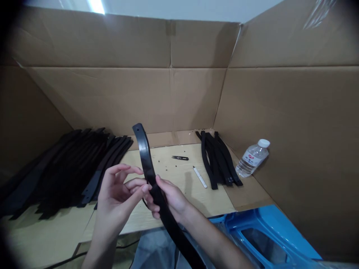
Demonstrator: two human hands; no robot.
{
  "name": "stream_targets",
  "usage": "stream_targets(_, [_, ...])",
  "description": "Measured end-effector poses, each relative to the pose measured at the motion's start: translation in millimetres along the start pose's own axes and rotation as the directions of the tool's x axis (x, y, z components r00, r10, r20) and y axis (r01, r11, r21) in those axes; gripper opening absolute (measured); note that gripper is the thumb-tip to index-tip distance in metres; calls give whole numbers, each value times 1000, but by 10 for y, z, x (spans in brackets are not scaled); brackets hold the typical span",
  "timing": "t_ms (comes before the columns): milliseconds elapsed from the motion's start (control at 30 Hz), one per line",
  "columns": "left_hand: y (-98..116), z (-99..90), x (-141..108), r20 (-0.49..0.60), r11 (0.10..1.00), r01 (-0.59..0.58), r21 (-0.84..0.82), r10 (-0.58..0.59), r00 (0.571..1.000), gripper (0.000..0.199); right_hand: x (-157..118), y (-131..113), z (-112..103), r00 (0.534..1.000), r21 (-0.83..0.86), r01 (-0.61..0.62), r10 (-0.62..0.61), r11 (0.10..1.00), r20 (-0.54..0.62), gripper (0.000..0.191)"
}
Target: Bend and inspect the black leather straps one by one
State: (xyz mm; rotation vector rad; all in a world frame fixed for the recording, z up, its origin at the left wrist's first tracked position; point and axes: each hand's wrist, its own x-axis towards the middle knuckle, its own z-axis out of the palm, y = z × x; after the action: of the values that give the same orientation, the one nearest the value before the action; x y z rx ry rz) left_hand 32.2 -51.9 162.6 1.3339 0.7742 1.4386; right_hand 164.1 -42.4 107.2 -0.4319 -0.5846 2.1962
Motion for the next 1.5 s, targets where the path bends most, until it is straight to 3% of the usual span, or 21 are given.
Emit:
stream_targets(200, [79, -179, -69, 116, 987, -13, 158, -6, 993, 31, -57, -47, 11, 986, -254, 126, -149, 959, -71, 34])
stream_targets(333, [280, -344, 11, 282, 964, -85, 253, 11, 959, 23, -137, -194, 40, 977, -386, 117, -176, 915, -120, 30])
stream_targets(400, [360, -378, 92, 308, 955, -118, 274, 29, 951, 22, -178, -256, 63, 973, -450, 101, -182, 887, -141, 29])
stream_targets(500, [394, -344, 222, 358, 945, -169, 281, 60, 932, 23, -227, -289, 95, 967, -513, 82, -192, 855, -165, 31])
stream_targets(733, [254, -116, 353, 558, 887, -204, 413, -69, 827, 26, -284, -213, 101, 969, -433, 61, -157, 899, -191, 28])
stream_targets(933, [211, -47, 363, 571, 896, -146, 418, -134, 810, 23, -317, -165, 154, 958, -556, 50, -197, 830, -208, 18])
stream_targets(1133, [184, -21, 352, 578, 873, -114, 475, -212, 788, 19, -320, -116, 123, 951, -582, 39, -209, 812, -228, 23])
stream_targets(1500, [179, -15, 331, 536, 835, -187, 518, -146, 832, 20, -340, -77, 22, 964, -593, 59, -200, 803, -175, 20])
